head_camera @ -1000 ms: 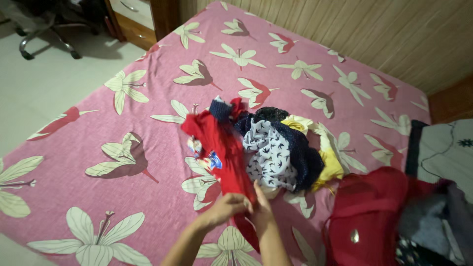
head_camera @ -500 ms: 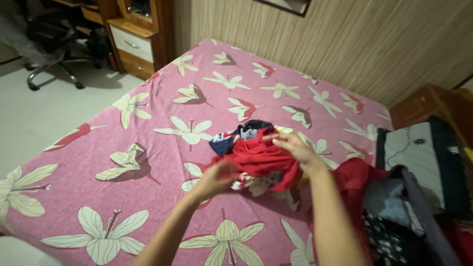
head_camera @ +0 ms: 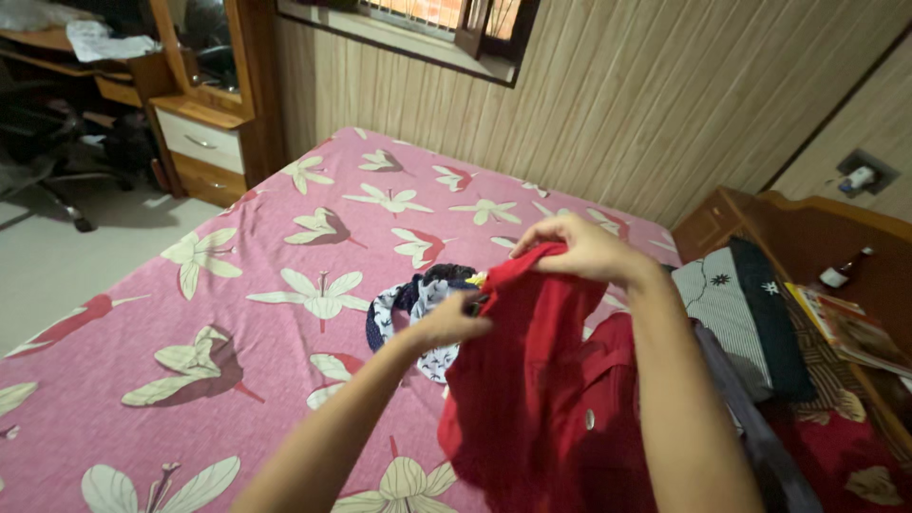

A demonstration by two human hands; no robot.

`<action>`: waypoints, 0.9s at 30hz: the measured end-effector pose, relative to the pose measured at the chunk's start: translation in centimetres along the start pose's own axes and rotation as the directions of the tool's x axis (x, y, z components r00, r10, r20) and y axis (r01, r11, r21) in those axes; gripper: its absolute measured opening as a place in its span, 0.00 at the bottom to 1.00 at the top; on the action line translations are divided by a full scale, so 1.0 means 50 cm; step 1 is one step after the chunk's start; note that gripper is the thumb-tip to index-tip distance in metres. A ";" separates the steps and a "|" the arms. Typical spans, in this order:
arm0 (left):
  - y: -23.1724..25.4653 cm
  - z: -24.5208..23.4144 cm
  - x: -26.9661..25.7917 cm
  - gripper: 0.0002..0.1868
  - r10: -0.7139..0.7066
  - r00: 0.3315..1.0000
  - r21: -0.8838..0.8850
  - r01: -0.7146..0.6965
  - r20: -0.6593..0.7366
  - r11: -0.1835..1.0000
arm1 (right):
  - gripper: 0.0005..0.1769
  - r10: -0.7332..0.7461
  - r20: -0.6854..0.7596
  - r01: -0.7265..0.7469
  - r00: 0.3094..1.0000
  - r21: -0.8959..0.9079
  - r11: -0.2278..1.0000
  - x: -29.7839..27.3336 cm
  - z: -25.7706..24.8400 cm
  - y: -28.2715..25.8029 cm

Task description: The person folds a red shirt and a patterned blue-and-white cloth on a bed and places them into a red bag.

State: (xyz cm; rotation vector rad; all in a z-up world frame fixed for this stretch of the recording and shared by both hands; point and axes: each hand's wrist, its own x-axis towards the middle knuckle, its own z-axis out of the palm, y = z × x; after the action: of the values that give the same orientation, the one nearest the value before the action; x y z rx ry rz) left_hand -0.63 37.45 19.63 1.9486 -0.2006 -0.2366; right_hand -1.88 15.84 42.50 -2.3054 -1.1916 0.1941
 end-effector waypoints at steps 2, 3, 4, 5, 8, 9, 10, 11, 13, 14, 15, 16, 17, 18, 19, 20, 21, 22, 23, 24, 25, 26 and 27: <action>-0.049 0.035 -0.002 0.25 0.077 0.997 -0.017 -0.077 0.000 0.997 | 0.19 -0.001 -0.076 0.000 0.997 -0.019 1.000 -0.031 -0.007 0.004; -0.082 0.054 -0.005 0.24 0.105 0.994 -0.112 -0.101 0.036 0.989 | 0.19 0.006 -0.111 -0.001 0.994 0.050 0.999 -0.043 -0.007 0.013; -0.115 0.066 -0.009 0.24 0.136 0.988 -0.206 -0.119 0.071 0.971 | 0.18 0.015 -0.145 0.002 0.989 0.118 0.993 -0.054 -0.008 0.024; -0.144 0.070 -0.017 0.24 0.138 0.987 -0.203 -0.120 0.078 0.972 | 0.18 0.020 -0.152 -0.002 0.988 0.119 0.993 -0.064 -0.009 0.036; -0.195 0.045 -0.037 0.24 0.130 0.990 -0.085 -0.134 -0.045 0.987 | 0.19 0.109 -0.232 -0.059 0.966 0.212 0.975 -0.090 -0.009 0.084; -0.195 0.026 -0.042 0.20 0.056 0.986 -0.054 -0.065 -0.155 0.996 | 0.19 0.104 -0.236 -0.070 0.966 0.150 0.986 -0.093 -0.010 0.101; -0.188 0.013 -0.048 0.17 -0.015 0.964 -0.030 0.007 -0.265 1.000 | 0.20 0.100 -0.239 -0.081 0.966 0.088 0.993 -0.100 -0.012 0.116; -0.179 -0.009 -0.059 0.17 -0.017 0.963 -0.030 0.010 -0.268 1.000 | 0.20 0.097 -0.237 -0.077 0.967 0.090 0.993 -0.107 -0.009 0.128; -0.152 -0.076 -0.079 0.19 -0.112 0.958 -0.074 0.096 -0.264 0.993 | 0.21 0.219 -0.211 -0.195 0.953 0.128 0.972 -0.120 -0.001 0.148; -0.139 -0.098 -0.090 0.19 -0.116 0.956 -0.074 0.099 -0.270 0.992 | 0.21 0.214 -0.207 -0.190 0.955 0.130 0.973 -0.124 0.005 0.154; -0.125 -0.122 -0.102 0.16 0.062 0.962 -0.021 -0.070 -0.265 0.997 | 0.22 0.249 -0.165 -0.219 0.954 0.180 0.959 -0.127 0.011 0.159; -0.109 -0.137 -0.113 0.14 0.238 0.939 0.031 -0.238 -0.250 0.971 | 0.23 0.283 -0.120 -0.250 0.952 0.228 0.941 -0.127 0.016 0.163; -0.094 -0.147 -0.127 0.14 0.235 0.938 0.031 -0.235 -0.257 0.972 | 0.23 0.277 -0.115 -0.246 0.954 0.228 0.942 -0.122 0.020 0.166; -0.079 -0.159 -0.146 0.15 0.171 0.961 -0.012 -0.178 -0.217 0.984 | 0.25 0.298 -0.075 -0.284 0.952 0.156 0.946 -0.116 0.025 0.170; -0.063 -0.172 -0.164 0.17 0.105 0.978 -0.052 -0.116 -0.178 0.992 | 0.27 0.317 -0.033 -0.313 0.948 0.084 0.946 -0.107 0.030 0.176; -0.046 -0.182 -0.179 0.17 0.097 0.977 -0.052 -0.109 -0.190 0.993 | 0.27 0.307 -0.024 -0.304 0.951 0.085 0.949 -0.098 0.038 0.182; -0.032 -0.191 -0.199 0.17 0.163 0.970 -0.005 -0.167 -0.182 0.986 | 0.28 0.281 0.013 -0.281 0.960 0.050 0.958 -0.087 0.052 0.184; -0.018 -0.200 -0.217 0.18 0.228 0.959 0.042 -0.224 -0.171 0.974 | 0.29 0.254 0.052 -0.255 0.966 0.016 0.967 -0.079 0.063 0.185; -0.005 -0.210 -0.234 0.18 0.218 0.958 0.043 -0.213 -0.184 0.976 | 0.29 0.242 0.063 -0.244 0.968 0.019 0.970 -0.071 0.070 0.188; 0.005 -0.220 -0.252 0.19 0.219 0.962 0.063 -0.211 -0.164 0.975 | 0.29 0.237 0.094 -0.239 0.967 0.011 0.971 -0.062 0.078 0.190; 0.010 -0.232 -0.274 0.21 0.218 0.965 0.085 -0.208 -0.146 0.974 | 0.29 0.229 0.125 -0.231 0.965 0.003 0.973 -0.049 0.093 0.189; 0.011 -0.243 -0.295 0.21 0.207 0.965 0.087 -0.195 -0.162 0.977 | 0.29 0.213 0.138 -0.216 0.967 0.007 0.976 -0.032 0.111 0.188; 0.008 -0.252 -0.312 0.21 0.085 0.982 0.070 -0.074 -0.171 0.995 | 0.27 0.268 0.193 -0.279 0.944 0.032 0.960 -0.017 0.126 0.188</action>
State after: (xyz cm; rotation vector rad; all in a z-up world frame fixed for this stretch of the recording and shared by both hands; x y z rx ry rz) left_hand -12.47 52.45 25.81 2.0076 -0.1730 -0.0071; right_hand 2.08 13.22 32.17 -2.4356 -0.9299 0.5507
